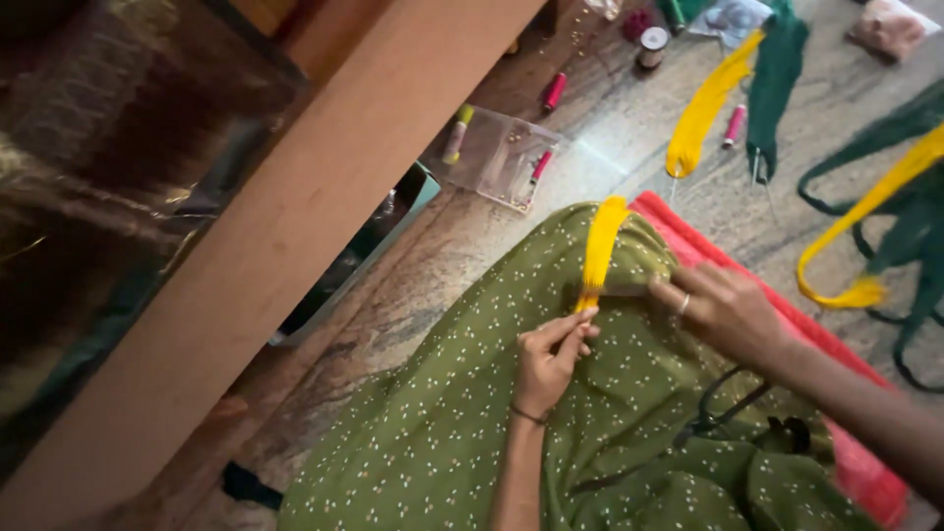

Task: Making yellow yarn tassels and attaching them to fabric.

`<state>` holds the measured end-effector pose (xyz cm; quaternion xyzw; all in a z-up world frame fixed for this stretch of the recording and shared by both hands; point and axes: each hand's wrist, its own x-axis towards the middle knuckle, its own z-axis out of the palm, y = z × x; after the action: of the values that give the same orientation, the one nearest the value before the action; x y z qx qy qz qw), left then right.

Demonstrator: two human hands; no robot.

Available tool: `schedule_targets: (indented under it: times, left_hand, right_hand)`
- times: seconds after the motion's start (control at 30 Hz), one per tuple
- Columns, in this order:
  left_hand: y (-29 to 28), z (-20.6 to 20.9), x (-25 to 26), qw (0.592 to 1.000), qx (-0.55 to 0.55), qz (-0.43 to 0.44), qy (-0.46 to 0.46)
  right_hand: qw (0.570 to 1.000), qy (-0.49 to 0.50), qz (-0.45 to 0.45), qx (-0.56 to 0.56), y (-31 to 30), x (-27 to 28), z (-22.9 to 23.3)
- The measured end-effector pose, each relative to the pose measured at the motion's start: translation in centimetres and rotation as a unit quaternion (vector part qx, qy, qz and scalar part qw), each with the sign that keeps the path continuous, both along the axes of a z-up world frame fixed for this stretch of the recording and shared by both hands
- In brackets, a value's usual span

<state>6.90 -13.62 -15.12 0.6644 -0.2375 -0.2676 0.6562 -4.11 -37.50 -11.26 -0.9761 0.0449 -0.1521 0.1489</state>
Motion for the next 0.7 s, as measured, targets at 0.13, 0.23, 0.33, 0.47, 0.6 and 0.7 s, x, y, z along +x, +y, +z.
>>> schedule_targets:
  times: [0.13,0.23,0.33,0.47,0.6,0.7]
  left_hand:
    - [2.0,-2.6,-1.2,0.998,-0.008,0.047,0.037]
    - [2.8,-1.8,-1.1,0.999,0.007,0.047,0.002]
    - [3.9,-1.4,-1.3,0.999,0.013,0.041,-0.002]
    - [5.1,-0.3,-1.6,0.998,0.036,0.049,-0.024]
    - [6.2,-1.0,-1.9,0.996,0.057,0.060,-0.041]
    - [6.5,-1.3,-2.0,0.995,0.043,0.067,-0.061]
  right_hand:
    - [0.991,0.023,-0.097,0.087,-3.7,2.5,-1.6]
    - [0.949,0.076,-0.235,0.197,-4.6,4.5,-1.8]
    - [0.963,-0.046,-0.194,0.182,-2.2,4.1,-2.5]
    - [0.996,-0.060,0.044,0.049,-0.3,4.1,-0.7]
    - [0.996,-0.010,0.079,-0.044,-1.3,6.2,-1.0]
    - [0.995,0.030,-0.090,0.024,-2.3,6.6,-5.2]
